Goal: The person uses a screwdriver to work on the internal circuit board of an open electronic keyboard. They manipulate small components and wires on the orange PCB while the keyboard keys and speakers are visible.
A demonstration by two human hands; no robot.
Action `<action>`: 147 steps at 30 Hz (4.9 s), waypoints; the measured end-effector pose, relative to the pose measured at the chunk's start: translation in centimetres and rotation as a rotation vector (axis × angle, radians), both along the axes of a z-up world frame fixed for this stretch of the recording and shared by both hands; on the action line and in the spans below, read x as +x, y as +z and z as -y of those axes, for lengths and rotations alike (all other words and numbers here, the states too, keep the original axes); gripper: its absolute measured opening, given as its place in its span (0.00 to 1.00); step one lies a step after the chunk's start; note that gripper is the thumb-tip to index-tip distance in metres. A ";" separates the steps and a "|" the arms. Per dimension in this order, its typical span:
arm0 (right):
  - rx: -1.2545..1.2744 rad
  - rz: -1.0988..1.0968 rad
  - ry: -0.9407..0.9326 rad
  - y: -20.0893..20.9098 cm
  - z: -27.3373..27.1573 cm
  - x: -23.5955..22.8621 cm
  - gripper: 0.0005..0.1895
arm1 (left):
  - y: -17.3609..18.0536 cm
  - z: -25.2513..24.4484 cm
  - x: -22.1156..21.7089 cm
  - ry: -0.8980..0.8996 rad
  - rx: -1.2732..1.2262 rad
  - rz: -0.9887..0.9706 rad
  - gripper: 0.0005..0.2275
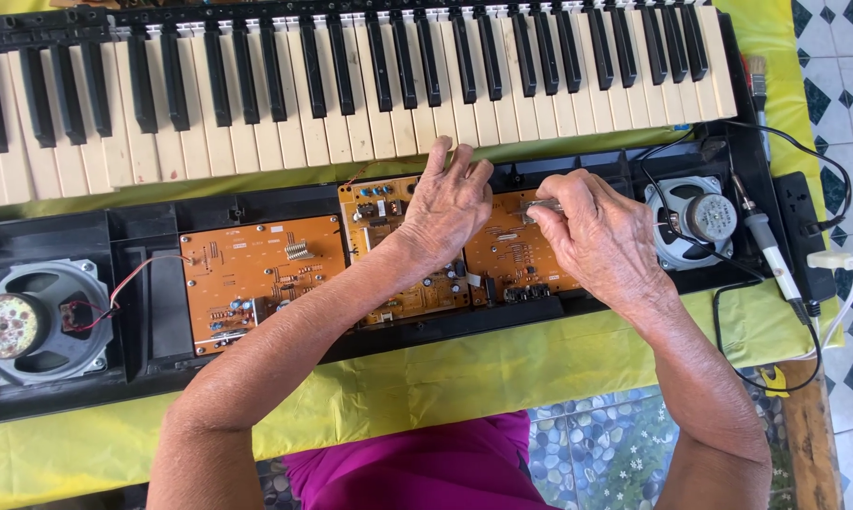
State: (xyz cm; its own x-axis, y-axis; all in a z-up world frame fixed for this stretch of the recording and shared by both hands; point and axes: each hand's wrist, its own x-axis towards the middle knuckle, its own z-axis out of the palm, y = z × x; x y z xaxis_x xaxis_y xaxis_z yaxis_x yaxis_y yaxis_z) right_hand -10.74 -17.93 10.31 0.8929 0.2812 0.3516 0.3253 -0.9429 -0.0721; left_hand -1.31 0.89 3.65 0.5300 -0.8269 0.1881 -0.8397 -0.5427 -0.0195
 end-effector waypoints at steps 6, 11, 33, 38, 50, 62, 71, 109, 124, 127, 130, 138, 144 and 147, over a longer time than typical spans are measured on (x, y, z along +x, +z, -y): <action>0.005 -0.001 -0.018 -0.3 0.1 0.0 0.11 | -2.4 0.3 0.7 -0.016 -0.065 0.049 0.08; -0.015 0.017 -0.025 -0.3 -0.2 0.0 0.11 | -5.2 0.6 1.1 -0.056 -0.101 0.050 0.15; 0.035 0.057 -0.018 -0.2 -1.4 -0.1 0.09 | -2.9 0.2 0.7 -0.057 -0.249 0.145 0.05; 0.083 0.038 -0.026 0.2 -1.6 -0.1 0.09 | -0.1 -0.2 1.3 -0.067 -0.362 0.152 0.04; 0.130 0.026 -0.049 -1.1 -0.9 -0.4 0.11 | 0.4 -0.5 2.6 -0.116 -0.495 0.210 0.07; 0.258 0.090 -0.035 -1.1 -0.9 -2.0 0.17 | 12.2 -16.4 -5.4 -0.098 -0.587 -0.209 0.02; 0.518 0.027 -0.008 -2.3 -2.4 -0.1 0.10 | 8.5 -24.8 -15.0 -0.246 -0.528 -0.825 0.15; 0.608 0.052 -0.017 -5.0 -3.4 2.2 0.10 | 3.8 -21.6 -15.7 -0.194 -0.514 -0.884 0.16; 0.425 0.212 -0.144 -4.4 -1.6 2.4 0.10 | 2.8 -21.9 -15.9 -0.182 -0.472 -0.876 0.18; 0.460 0.177 -0.136 -4.6 -1.6 2.6 0.10 | 2.7 -21.9 -15.8 -0.198 -0.475 -0.866 0.17; 0.406 0.215 -0.120 -4.3 -1.7 2.5 0.10 | 2.8 -21.7 -15.7 -0.216 -0.500 -0.852 0.18; 0.588 0.155 -0.030 0.0 -4.8 1.1 0.20 | 5.2 -21.4 -14.9 -0.200 -0.488 -0.884 0.16; 0.719 0.068 0.138 0.8 -7.5 3.2 0.20 | 5.6 -21.2 -14.8 -0.203 -0.527 -0.882 0.15; 0.714 0.035 0.267 0.5 -8.8 4.8 0.14 | 5.6 -21.5 -15.0 -0.172 -0.552 -0.855 0.14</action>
State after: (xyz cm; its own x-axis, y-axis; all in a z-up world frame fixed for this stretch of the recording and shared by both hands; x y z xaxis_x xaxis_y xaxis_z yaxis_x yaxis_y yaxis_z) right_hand -5.92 -9.09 10.85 0.8116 0.1799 0.5558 0.5491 -0.5597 -0.6206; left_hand -16.35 22.35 9.26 0.5476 -0.8171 0.1802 -0.5234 -0.1664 0.8357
